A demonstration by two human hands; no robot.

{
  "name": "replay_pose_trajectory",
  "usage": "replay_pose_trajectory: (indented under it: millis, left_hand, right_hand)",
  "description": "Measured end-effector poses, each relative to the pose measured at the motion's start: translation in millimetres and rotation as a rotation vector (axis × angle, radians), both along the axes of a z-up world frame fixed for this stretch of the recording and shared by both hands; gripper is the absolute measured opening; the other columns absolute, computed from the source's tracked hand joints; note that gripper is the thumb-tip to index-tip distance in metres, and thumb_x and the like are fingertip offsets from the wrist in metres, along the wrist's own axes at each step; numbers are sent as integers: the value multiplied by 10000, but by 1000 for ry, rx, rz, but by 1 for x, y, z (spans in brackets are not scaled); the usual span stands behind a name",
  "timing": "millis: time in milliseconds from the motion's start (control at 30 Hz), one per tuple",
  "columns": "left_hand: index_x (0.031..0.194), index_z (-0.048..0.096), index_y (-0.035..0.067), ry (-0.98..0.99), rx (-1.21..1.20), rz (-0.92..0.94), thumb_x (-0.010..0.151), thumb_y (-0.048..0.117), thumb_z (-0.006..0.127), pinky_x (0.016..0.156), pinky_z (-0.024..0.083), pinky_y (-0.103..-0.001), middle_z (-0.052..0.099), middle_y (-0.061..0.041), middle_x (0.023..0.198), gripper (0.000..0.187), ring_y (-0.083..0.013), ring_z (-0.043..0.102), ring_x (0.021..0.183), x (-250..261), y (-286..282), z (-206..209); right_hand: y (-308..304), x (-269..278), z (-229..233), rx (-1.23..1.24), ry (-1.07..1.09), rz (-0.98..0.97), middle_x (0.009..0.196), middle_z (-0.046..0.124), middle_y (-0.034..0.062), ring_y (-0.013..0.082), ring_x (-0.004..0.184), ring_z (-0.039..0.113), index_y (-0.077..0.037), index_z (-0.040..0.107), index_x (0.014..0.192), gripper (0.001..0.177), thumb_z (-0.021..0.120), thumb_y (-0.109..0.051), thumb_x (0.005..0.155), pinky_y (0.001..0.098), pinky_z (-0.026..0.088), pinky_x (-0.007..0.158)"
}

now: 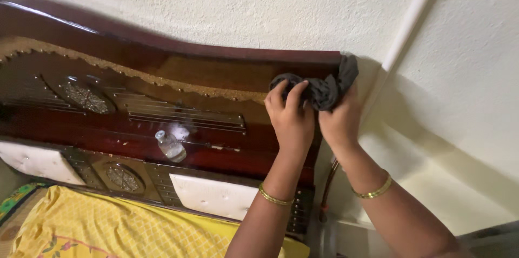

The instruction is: The person wipes the wooden headboard of a bed with a dark cloth. They spray liquid from a small bottle onto the headboard and continue wiping the surface and decorative areas.

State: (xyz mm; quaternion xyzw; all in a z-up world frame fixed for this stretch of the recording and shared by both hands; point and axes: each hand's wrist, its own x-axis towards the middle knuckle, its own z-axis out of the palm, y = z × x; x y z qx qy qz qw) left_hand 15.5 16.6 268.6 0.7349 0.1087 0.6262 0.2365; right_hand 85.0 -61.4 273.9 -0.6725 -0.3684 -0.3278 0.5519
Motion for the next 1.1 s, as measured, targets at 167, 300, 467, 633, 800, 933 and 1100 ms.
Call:
replay_pose_trajectory:
  millis: [167,300,467,633,800,933,1100]
  left_hand:
    - [1188,703,172,130,90,89,734,-46,687,1032,493,-537,568,-195,1339,504,-447,519,1203,0,5,-47]
    - [1177,696,143,269,121,24,673,-9,686,1010,493,-560,567,-214,1336,527,-473,520,1180,-10,8,-125]
    - [1166,713,131,522,75,-22,678,8,704,948,515,-518,570,-214,1362,504,-524,505,1178,-20,8,-211]
    - [1137,735,157,1132,-226,-159,735,224,731,1049,498,-490,646,-136,1289,408,-424,542,1237,-30,8,-233]
    - [1210,722,183,1270,-107,-201,760,347,711,1088,429,-505,679,-115,1276,479,-380,525,1295,-38,9,-209]
    - [1264,613,112,1287,-163,-227,699,418,775,1063,388,-533,604,-121,1353,663,-383,501,1274,-63,12,-214]
    - [1254,606,137,1337,-240,-81,796,443,706,1137,407,-513,638,-174,1305,560,-369,547,1273,-88,62,-247]
  right_hand:
    - [4,-18,-44,54,241,53,1288,642,265,385,1154,664,31,397,1488,613,650,-251,1007,432,538,942]
    - [-1,-24,-124,-21,258,60,1330,654,276,441,1195,660,-32,451,1476,488,571,-267,1065,468,539,985]
    - [-6,-28,-211,-293,805,-80,1320,595,324,503,1176,582,-8,421,1475,582,578,-309,1003,521,484,957]
    - [-23,-15,-246,-1031,894,17,1334,602,249,439,1220,576,-52,537,1368,559,660,-378,931,491,480,1009]
    - [-45,1,-228,-1508,603,129,1348,609,175,375,1265,569,-96,653,1260,541,743,-447,859,460,476,1062]
    - [-33,-38,-226,-1490,574,121,1582,349,168,398,1389,460,-106,587,1348,600,777,-339,829,479,440,1133]
    - [35,-84,-240,-1541,612,26,1679,94,195,488,1530,166,-87,485,1464,641,734,-201,885,590,285,1205]
